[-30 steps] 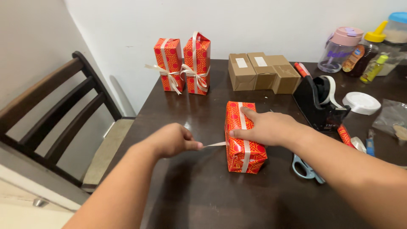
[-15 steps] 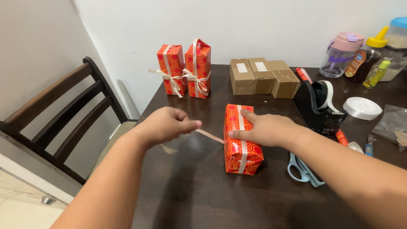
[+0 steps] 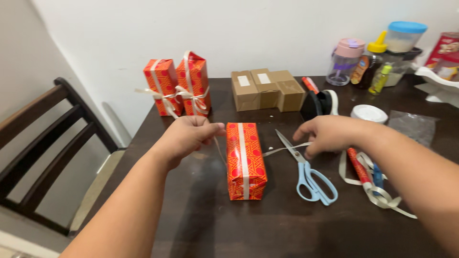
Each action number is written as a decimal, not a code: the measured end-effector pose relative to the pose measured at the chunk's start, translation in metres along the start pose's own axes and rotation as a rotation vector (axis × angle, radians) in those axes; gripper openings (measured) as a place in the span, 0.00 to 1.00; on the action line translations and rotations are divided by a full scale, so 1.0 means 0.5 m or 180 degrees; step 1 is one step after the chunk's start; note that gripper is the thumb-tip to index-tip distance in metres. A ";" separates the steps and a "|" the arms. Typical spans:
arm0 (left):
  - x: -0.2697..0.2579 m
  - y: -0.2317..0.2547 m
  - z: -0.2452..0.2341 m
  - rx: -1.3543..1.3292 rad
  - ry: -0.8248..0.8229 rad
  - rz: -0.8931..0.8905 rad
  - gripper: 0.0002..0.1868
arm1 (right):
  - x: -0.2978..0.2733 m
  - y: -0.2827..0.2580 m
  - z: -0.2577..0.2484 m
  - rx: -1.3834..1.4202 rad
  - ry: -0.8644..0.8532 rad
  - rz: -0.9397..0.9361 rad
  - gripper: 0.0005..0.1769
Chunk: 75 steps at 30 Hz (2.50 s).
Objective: The person wraps a small rectangular box in red patterned paper, secures it with tape, then ties a white ribbon around it and forms a bow. They repeat the process for a second box, then arrange the finished gifts on the table.
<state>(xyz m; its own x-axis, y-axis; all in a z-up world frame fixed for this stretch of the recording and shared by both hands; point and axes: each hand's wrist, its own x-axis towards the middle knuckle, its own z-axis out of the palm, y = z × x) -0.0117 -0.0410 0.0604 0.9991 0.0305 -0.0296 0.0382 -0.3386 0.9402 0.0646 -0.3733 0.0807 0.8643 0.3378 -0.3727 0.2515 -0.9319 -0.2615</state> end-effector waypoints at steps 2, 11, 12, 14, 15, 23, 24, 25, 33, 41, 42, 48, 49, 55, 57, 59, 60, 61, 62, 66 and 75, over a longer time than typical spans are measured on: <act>0.015 -0.010 0.002 -0.0202 -0.0041 -0.0037 0.15 | -0.003 0.028 -0.003 -0.0096 0.0089 -0.0030 0.21; 0.020 -0.003 0.062 0.0945 -0.0210 0.0237 0.20 | -0.032 0.059 -0.002 0.0730 -0.0349 0.0464 0.16; 0.017 0.005 0.077 0.1216 -0.0281 0.0421 0.20 | -0.035 0.056 -0.002 0.0920 -0.0432 0.0448 0.16; 0.006 0.020 0.097 0.1447 -0.0382 0.0004 0.22 | -0.043 0.052 -0.001 0.1024 -0.0509 0.0364 0.16; 0.002 0.027 0.103 0.1564 -0.0439 -0.0202 0.23 | -0.047 0.051 -0.001 0.1081 -0.0546 0.0326 0.16; 0.006 0.030 0.112 0.2011 -0.0438 -0.0182 0.27 | -0.081 0.057 -0.028 0.1813 -0.0557 -0.0038 0.16; 0.010 0.025 0.112 0.2005 -0.0441 -0.0195 0.27 | -0.085 0.055 -0.032 0.1949 -0.0532 -0.0080 0.15; 0.014 0.019 0.111 0.1944 -0.0450 -0.0185 0.26 | -0.089 0.053 -0.037 0.2015 -0.0391 -0.0023 0.16; 0.050 0.007 0.055 0.0381 -0.0236 0.0103 0.26 | -0.073 0.005 -0.059 0.2957 0.0139 -0.0496 0.15; 0.026 0.040 -0.005 -0.0528 -0.0333 -0.0058 0.17 | -0.043 -0.059 -0.053 0.2582 0.0153 -0.0570 0.14; 0.023 0.042 -0.010 -0.0602 -0.0365 -0.0038 0.17 | -0.043 -0.066 -0.050 0.2534 0.0171 -0.0524 0.13; 0.019 0.044 -0.034 -0.0768 -0.0141 0.0214 0.14 | -0.038 -0.102 -0.034 0.2366 0.0014 -0.0594 0.14; 0.020 0.044 -0.037 -0.0843 -0.0122 0.0258 0.14 | -0.037 -0.108 -0.026 0.2317 -0.0029 -0.0512 0.14; 0.030 0.034 -0.060 -0.0819 0.0143 0.0370 0.15 | -0.025 -0.145 0.046 0.1963 -0.0155 -0.0630 0.17; 0.033 0.031 -0.072 -0.0947 0.0174 0.0370 0.14 | -0.018 -0.158 0.064 0.1898 -0.0177 -0.0864 0.19; 0.033 0.027 -0.085 -0.1174 0.0145 0.0447 0.11 | -0.013 -0.166 0.074 0.1409 -0.0027 -0.0729 0.20; 0.033 0.024 -0.090 -0.1287 0.0132 0.0485 0.10 | -0.011 -0.168 0.079 0.1164 0.0047 -0.0663 0.21; 0.031 0.021 -0.096 -0.1367 0.0179 0.0421 0.09 | -0.008 -0.171 0.082 0.1130 0.0096 -0.0802 0.22; 0.029 0.018 -0.104 -0.1447 0.0227 0.0358 0.07 | -0.005 -0.174 0.085 0.1096 0.0145 -0.0941 0.23; 0.017 0.007 -0.131 -0.1546 0.0367 0.0350 0.06 | 0.009 -0.186 0.092 0.0913 0.0400 -0.1505 0.21; -0.002 -0.008 -0.182 -0.1751 0.0646 0.0284 0.08 | 0.000 -0.236 0.114 0.0061 0.0736 -0.1256 0.22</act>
<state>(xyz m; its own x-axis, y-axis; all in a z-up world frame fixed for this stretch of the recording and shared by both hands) -0.0145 0.0460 0.0876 0.9724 0.2218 0.0723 -0.1153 0.1876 0.9755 0.0102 -0.2557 0.0607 0.7790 0.6261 -0.0334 0.5748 -0.7344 -0.3609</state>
